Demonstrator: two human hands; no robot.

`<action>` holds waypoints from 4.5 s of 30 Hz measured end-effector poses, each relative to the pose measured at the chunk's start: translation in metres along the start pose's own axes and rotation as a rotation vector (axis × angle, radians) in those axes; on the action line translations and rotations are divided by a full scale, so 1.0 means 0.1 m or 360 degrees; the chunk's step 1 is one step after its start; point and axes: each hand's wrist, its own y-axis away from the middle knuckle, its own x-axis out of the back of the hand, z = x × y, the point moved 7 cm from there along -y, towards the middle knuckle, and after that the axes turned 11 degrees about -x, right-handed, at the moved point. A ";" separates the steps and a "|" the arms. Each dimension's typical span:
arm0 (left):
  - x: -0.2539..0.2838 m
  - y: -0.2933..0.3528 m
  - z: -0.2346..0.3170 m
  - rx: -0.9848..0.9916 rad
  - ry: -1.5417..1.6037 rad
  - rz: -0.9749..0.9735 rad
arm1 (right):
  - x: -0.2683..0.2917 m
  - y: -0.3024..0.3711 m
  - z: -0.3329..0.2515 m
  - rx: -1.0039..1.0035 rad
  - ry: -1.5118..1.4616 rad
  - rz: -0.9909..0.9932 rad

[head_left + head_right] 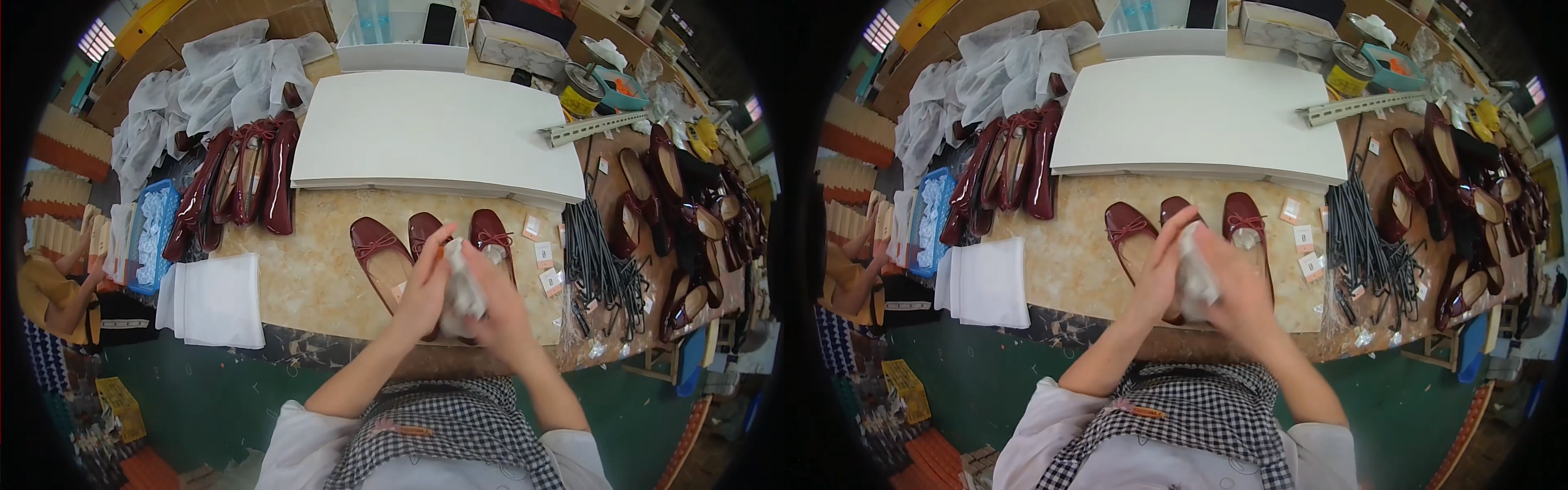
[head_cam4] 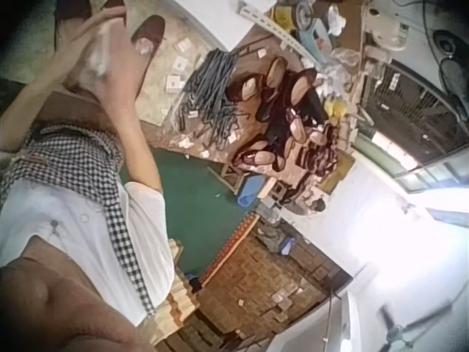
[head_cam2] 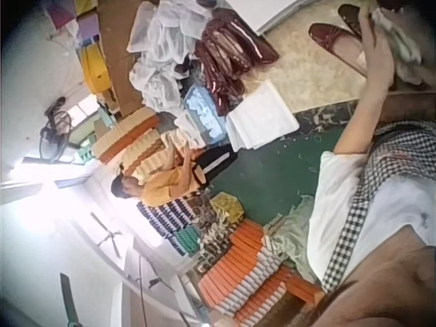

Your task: The person cleans a pair of maroon patent leather shoes using a white cloth and a small brush. They wipe the exterior surfaces and brush the interior insoles, handling the shoes one at a time on a workbench. The person also retrieves a bundle of black hangers from a sack on the floor and places them on the table.

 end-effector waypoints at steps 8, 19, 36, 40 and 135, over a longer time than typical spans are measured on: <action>-0.49 0.56 -0.12 -0.0828 -0.1586 -0.0596 | -0.22 -0.32 0.37 0.0079 0.0543 -0.0244; -0.33 0.41 -0.04 -0.0653 -0.1801 -0.0721 | 0.47 -0.50 0.40 -0.0257 -0.0227 -0.0451; -0.53 0.64 -0.45 -0.0379 -0.2007 -0.1187 | -0.75 -0.54 0.31 0.0525 0.1253 0.0002; -0.54 0.64 -0.38 -0.0541 -0.2126 -0.1068 | -0.33 -0.69 0.35 0.0298 0.0942 0.0004; 1.16 0.75 -0.49 0.0229 0.0566 0.0812 | 1.90 0.22 1.57 -0.0930 0.0830 0.0825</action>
